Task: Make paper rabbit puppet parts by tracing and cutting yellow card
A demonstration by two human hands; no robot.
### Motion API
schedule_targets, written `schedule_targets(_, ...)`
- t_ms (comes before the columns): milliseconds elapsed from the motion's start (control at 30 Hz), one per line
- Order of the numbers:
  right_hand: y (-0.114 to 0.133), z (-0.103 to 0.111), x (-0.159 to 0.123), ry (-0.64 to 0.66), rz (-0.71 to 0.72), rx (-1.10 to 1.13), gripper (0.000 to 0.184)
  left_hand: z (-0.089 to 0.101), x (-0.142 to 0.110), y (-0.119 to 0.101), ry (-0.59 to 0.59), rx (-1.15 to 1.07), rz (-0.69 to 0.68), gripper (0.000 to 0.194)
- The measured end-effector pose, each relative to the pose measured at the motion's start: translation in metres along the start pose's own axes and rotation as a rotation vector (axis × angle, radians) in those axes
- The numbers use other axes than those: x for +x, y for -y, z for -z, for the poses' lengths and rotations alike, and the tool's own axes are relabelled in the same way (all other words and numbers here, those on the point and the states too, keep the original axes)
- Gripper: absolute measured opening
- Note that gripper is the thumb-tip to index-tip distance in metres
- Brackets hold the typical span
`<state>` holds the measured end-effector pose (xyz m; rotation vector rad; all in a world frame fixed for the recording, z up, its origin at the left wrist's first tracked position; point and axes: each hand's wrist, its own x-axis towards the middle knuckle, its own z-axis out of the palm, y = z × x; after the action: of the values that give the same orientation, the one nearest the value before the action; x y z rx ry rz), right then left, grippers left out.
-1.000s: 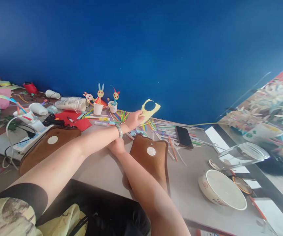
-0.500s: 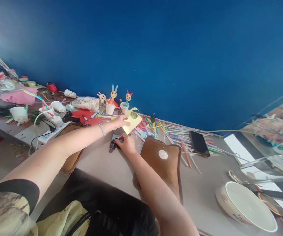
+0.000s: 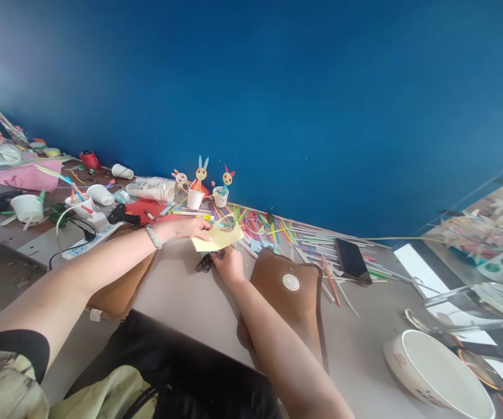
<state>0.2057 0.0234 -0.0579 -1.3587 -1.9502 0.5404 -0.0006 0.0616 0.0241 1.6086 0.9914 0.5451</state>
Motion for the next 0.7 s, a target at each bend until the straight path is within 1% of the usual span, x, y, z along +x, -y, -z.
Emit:
schedule_targets(100, -0.003, 0.001, 0.002, -0.023, 0.01, 0.011, 0.011, 0.01, -0.011, 0.01, 0.151, 0.001, 0.055, 0.031)
schedule_targets(133, -0.002, 0.002, 0.002, -0.025, 0.019, 0.02, 0.013, 0.013, -0.012, 0.014, 0.188, -0.016, 0.083, 0.031)
schedule_targets(167, -0.001, 0.003, 0.001, -0.021, 0.027, 0.031, 0.016, 0.016, -0.013, 0.018, 0.2, -0.035, 0.108, 0.032)
schedule_targets(233, 0.004, 0.005, -0.003, 0.005, 0.056, 0.046, 0.023, 0.022, -0.012, 0.025, 0.174, -0.08, 0.137, 0.032)
schedule_targets(333, 0.012, 0.006, -0.011, 0.049, 0.142, -0.008, 0.033, 0.029, -0.007, 0.031, 0.078, -0.136, 0.098, 0.029)
schedule_targets(367, 0.014, 0.007, -0.013, 0.057, 0.174, -0.045, 0.033, 0.031, -0.006, 0.032, 0.053, -0.143, 0.075, 0.028)
schedule_targets(433, 0.016, 0.007, -0.015, 0.065, 0.217, -0.112, 0.025, 0.033, -0.006, 0.032, 0.02, -0.124, 0.042, 0.025)
schedule_targets(533, 0.013, 0.01, -0.012, 0.051, 0.247, -0.138, 0.015, 0.034, -0.009, 0.033, -0.014, -0.069, 0.019, 0.023)
schedule_targets(633, 0.007, 0.013, -0.006, -0.004, 0.219, -0.127, 0.016, 0.033, -0.012, 0.033, -0.015, -0.06, 0.009, 0.021)
schedule_targets(700, 0.006, 0.016, -0.003, -0.025, 0.188, -0.124, 0.012, 0.033, -0.013, 0.033, 0.01, -0.069, -0.002, 0.019)
